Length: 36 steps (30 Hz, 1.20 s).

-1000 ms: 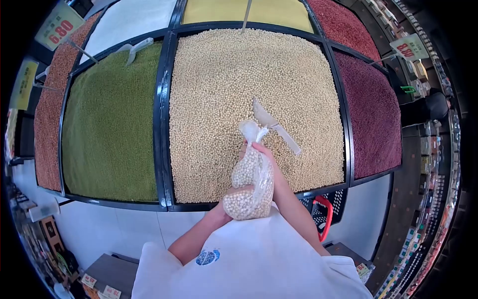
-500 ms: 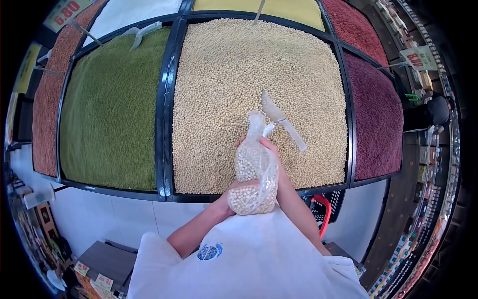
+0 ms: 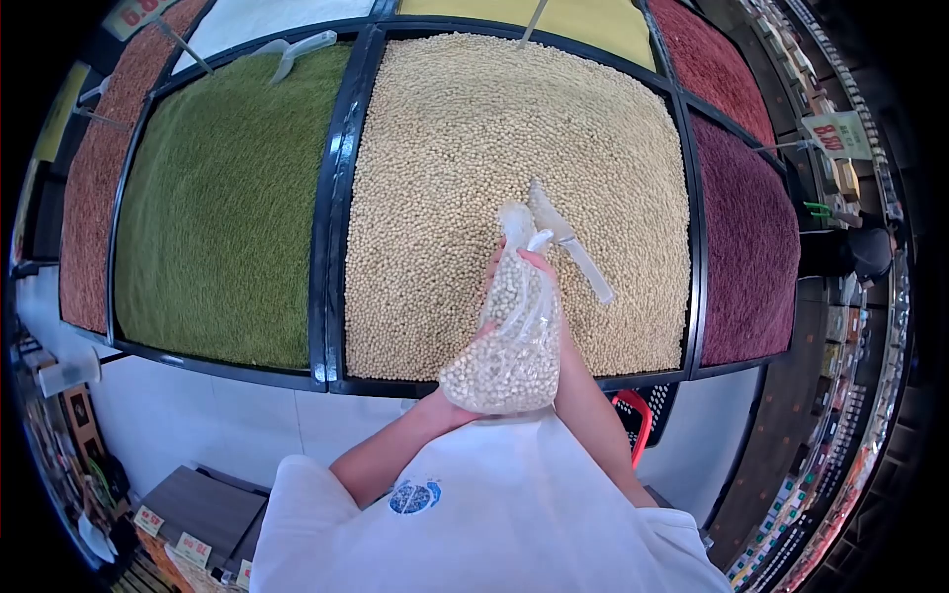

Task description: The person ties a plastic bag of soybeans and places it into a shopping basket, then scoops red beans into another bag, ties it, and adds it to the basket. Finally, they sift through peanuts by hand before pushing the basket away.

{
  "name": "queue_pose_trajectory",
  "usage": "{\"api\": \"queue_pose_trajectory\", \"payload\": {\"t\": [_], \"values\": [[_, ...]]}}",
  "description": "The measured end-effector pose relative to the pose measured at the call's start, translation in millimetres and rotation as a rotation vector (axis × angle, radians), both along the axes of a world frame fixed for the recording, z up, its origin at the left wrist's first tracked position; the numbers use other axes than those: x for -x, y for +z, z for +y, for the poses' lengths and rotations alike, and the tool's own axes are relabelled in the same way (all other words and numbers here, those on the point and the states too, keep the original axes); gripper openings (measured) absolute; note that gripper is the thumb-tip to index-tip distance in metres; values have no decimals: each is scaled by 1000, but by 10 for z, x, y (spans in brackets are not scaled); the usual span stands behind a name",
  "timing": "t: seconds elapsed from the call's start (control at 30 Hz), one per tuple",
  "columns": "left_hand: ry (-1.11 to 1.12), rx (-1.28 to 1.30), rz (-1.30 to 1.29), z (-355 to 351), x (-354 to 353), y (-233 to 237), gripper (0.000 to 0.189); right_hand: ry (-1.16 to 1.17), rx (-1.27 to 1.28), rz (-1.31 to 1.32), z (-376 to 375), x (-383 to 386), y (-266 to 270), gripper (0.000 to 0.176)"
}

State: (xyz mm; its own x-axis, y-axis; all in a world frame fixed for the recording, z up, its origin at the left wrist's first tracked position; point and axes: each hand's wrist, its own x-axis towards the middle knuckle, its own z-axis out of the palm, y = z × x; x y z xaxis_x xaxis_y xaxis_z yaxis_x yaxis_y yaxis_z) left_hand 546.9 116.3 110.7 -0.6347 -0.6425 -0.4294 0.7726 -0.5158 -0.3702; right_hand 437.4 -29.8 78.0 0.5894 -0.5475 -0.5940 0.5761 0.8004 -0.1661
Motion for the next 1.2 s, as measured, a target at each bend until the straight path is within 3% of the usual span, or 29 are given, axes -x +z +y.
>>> {"api": "queue_pose_trajectory", "payload": {"t": [0.07, 0.17, 0.23, 0.3, 0.33, 0.4, 0.53, 0.63, 0.67, 0.77, 0.87, 0.97, 1.2], "values": [[38, 77, 97, 18, -50, 32, 69, 34, 29, 23, -91, 15, -58, 23], [74, 115, -115, 83, -32, 70, 66, 10, 20, 58, -139, -33, -34, 23], [10, 654, -751, 205, -47, -18, 59, 10, 7, 10, -251, -40, -107, 24], [-63, 610, -810, 232, -63, -23, 55, 53, 29, -15, -318, -33, -154, 24], [-92, 303, -544, 92, -116, 230, 54, 75, 39, -28, -351, -40, -160, 25], [-86, 50, -282, -12, -114, 359, 54, 120, 64, -54, -402, -56, -154, 25], [10, 182, -372, -103, -62, 408, 54, 132, -13, -226, -395, -154, -17, 36], [37, 169, -423, -206, -83, 514, 53, 4, 141, -143, -328, -271, 123, 47], [39, 154, -428, -233, -81, 527, 53, 86, 307, -170, -357, -225, 46, 56], [106, 198, -479, -298, -23, 487, 52, -43, 128, -116, -240, -339, 327, 56], [111, 203, -492, -370, -5, 533, 53, -104, 149, -119, -224, -371, 333, 56], [160, 218, -486, -416, 31, 504, 53, -52, 89, -373, -352, -310, 186, 53], [173, 202, -401, -653, 120, 549, 45, -175, 157, -273, -530, -246, 516, 50]]}}
